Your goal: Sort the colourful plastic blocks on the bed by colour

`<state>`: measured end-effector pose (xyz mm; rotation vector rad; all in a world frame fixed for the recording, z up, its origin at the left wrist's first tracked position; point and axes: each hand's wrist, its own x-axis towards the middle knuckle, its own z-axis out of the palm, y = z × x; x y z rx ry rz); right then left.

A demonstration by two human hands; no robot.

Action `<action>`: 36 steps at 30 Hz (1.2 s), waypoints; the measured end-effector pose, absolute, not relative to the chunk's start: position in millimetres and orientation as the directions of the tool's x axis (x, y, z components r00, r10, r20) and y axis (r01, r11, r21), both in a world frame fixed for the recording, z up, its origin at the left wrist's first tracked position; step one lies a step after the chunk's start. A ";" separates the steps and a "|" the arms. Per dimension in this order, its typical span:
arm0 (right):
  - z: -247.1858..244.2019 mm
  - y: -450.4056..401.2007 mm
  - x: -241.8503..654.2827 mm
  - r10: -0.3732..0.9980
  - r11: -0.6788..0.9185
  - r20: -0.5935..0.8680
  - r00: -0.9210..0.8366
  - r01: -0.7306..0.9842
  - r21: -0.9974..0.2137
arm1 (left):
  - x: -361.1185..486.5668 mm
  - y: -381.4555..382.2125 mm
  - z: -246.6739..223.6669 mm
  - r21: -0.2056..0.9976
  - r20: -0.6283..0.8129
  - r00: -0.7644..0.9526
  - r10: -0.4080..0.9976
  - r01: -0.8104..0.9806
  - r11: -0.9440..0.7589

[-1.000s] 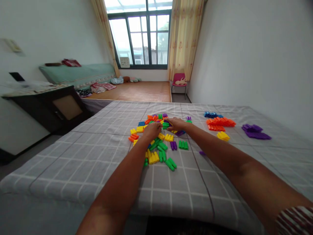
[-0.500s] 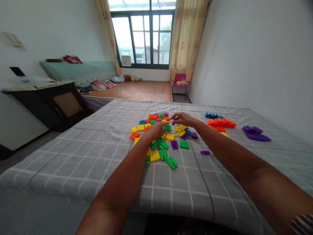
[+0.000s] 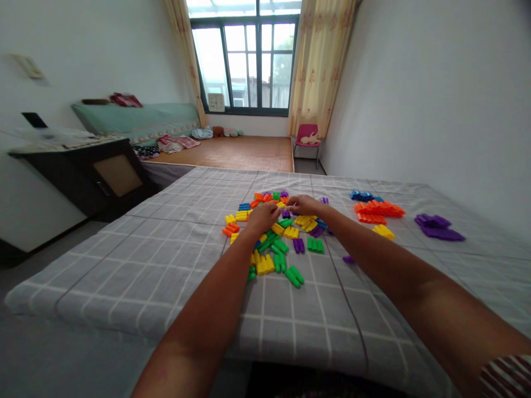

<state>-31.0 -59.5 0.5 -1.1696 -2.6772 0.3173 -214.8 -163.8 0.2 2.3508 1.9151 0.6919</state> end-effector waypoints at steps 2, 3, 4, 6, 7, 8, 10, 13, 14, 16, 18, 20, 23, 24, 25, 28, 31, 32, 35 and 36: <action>-3.2 -61.9 -35.2 0.748 0.649 0.049 -0.662 0.714 -0.262 | -214.8 -162.8 -0.9 0.296 0.313 0.136 0.940 0.926 -0.233; -5.2 -62.9 -37.1 0.745 0.651 0.044 -0.665 0.712 -0.264 | -214.7 -162.7 -1.3 0.297 0.309 0.132 0.942 0.927 -0.227; -6.9 -63.5 -38.6 0.740 0.656 0.048 -0.671 0.704 -0.271 | -214.7 -162.7 -1.5 0.299 0.306 0.127 0.944 0.928 -0.222; -8.7 -62.4 -39.5 0.743 0.653 0.071 -0.665 0.699 -0.292 | -214.7 -163.3 -1.6 0.306 0.303 0.122 0.945 0.927 -0.217; -8.6 -60.7 -38.6 0.755 0.641 0.079 -0.651 0.707 -0.300 | -214.9 -163.6 -1.6 0.309 0.303 0.121 0.945 0.926 -0.217; -8.1 -58.3 -36.9 0.768 0.625 0.074 -0.637 0.718 -0.307 | -215.1 -163.8 -1.6 0.312 0.303 0.120 0.945 0.925 -0.218; -6.2 -52.4 -31.2 0.779 0.597 0.021 -0.626 0.731 -0.330 | -215.6 -163.6 -1.6 0.312 0.302 0.122 0.945 0.924 -0.219; -3.2 -46.2 -22.4 0.764 0.573 -0.088 -0.640 0.734 -0.364 | -216.0 -162.1 -2.3 0.308 0.302 0.120 0.946 0.926 -0.216; -2.4 -45.9 -20.7 0.770 0.565 -0.100 -0.630 0.747 -0.350 | -216.0 -161.5 -2.5 0.308 0.305 0.120 0.945 0.926 -0.217; -0.7 -48.3 -20.2 0.806 0.550 -0.069 -0.588 0.786 -0.282 | -215.9 -160.9 -2.8 0.311 0.315 0.121 0.941 0.924 -0.223; 1.4 -53.6 -23.7 0.837 0.535 -0.002 -0.547 0.820 -0.202 | -215.9 -161.0 -2.4 0.311 0.321 0.124 0.939 0.923 -0.228; 3.2 -59.6 -30.4 0.847 0.530 0.047 -0.529 0.835 -0.146 | -216.1 -161.8 -1.6 0.309 0.318 0.125 0.940 0.924 -0.227; 2.9 -66.4 -42.9 0.854 0.519 0.050 -0.517 0.844 -0.135 | -216.6 -162.9 -0.1 0.310 0.307 0.118 0.944 0.926 -0.217; 1.5 -67.9 -47.1 0.864 0.502 0.049 -0.501 0.853 -0.141 | -216.7 -163.1 0.2 0.311 0.308 0.115 0.944 0.926 -0.214; -0.6 -69.0 -50.9 0.876 0.481 0.052 -0.479 0.865 -0.142 | -216.8 -163.2 0.4 0.312 0.310 0.113 0.944 0.926 -0.213; -8.7 -71.2 -59.4 0.890 0.456 0.069 -0.451 0.883 -0.107 | -216.8 -163.2 0.5 0.310 0.310 0.103 0.945 0.929 -0.203; -13.8 -73.0 -61.5 0.867 0.497 0.080 -0.491 0.865 -0.075 | -216.6 -163.6 0.0 0.310 0.301 0.099 0.948 0.931 -0.196; -14.2 -73.8 -60.7 0.861 0.508 0.086 -0.502 0.858 -0.079 | -216.5 -163.6 -0.4 0.310 0.301 0.102 0.948 0.930 -0.199; -12.2 -76.5 -55.8 0.853 0.520 0.111 -0.510 0.846 -0.117 | -216.8 -162.8 -2.3 0.313 0.308 0.114 0.945 0.925 -0.214; -11.1 -77.4 -53.7 0.852 0.522 0.125 -0.508 0.843 -0.132 | -216.9 -162.2 -3.1 0.313 0.312 0.114 0.943 0.925 -0.215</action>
